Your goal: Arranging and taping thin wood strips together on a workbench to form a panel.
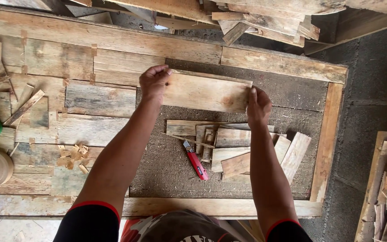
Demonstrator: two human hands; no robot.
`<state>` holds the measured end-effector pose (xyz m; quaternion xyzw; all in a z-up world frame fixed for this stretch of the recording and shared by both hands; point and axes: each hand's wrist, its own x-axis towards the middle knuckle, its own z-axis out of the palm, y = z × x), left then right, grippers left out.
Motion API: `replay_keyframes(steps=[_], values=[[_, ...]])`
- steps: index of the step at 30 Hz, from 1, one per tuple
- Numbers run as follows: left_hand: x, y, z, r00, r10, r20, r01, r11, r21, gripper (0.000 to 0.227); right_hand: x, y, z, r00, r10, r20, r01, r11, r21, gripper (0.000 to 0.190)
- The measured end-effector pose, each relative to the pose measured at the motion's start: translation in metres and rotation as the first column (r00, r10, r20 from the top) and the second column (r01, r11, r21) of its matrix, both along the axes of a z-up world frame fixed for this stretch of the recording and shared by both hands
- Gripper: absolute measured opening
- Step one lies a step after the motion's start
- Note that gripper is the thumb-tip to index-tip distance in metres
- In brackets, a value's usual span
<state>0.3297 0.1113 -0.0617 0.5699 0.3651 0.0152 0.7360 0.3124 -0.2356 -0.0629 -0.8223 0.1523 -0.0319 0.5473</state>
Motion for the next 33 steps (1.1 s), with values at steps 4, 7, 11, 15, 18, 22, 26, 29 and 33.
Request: replay_keyframes(steps=[4,7,11,15,18,22,26,29,33], values=[[0.005,-0.005,-0.021,0.999,-0.005,0.044,0.005,1.000,-0.016,0.014,0.026,0.011,-0.002,0.976,-0.047,-0.215,0.106,0.957,0.271,0.023],[0.009,-0.005,-0.028,0.999,0.019,0.050,-0.017,0.999,-0.047,0.016,0.037,0.009,-0.016,0.965,-0.044,-0.259,0.139,0.923,0.359,0.022],[0.016,0.001,-0.023,0.998,-0.067,0.002,0.067,0.995,0.077,0.013,0.044,0.010,-0.021,0.945,-0.106,-0.309,0.242,0.863,0.444,0.021],[0.019,0.017,-0.001,0.984,-0.172,0.050,0.155,0.958,0.242,0.021,0.053,0.006,-0.037,0.924,-0.172,-0.342,0.323,0.830,0.455,0.020],[0.014,0.032,-0.020,0.972,-0.221,0.078,0.147,0.834,0.533,0.020,0.060,-0.001,-0.055,0.924,-0.180,-0.336,0.325,0.832,0.449,0.019],[-0.001,0.046,-0.029,0.906,-0.379,0.192,0.060,0.562,0.825,0.020,0.065,0.007,-0.049,0.920,-0.173,-0.352,0.325,0.841,0.433,0.018],[-0.009,0.055,-0.038,0.794,-0.607,0.034,0.081,0.161,0.984,0.023,0.069,0.013,-0.051,0.915,-0.174,-0.365,0.318,0.867,0.383,0.018],[-0.011,0.056,-0.051,0.778,-0.628,0.023,0.096,0.155,0.983,0.019,0.074,0.022,-0.038,0.902,-0.202,-0.382,0.341,0.875,0.343,0.017],[-0.012,0.059,-0.056,0.763,-0.646,-0.043,0.104,0.057,0.993,0.019,0.077,0.029,-0.031,0.877,-0.242,-0.414,0.369,0.893,0.259,0.017]])
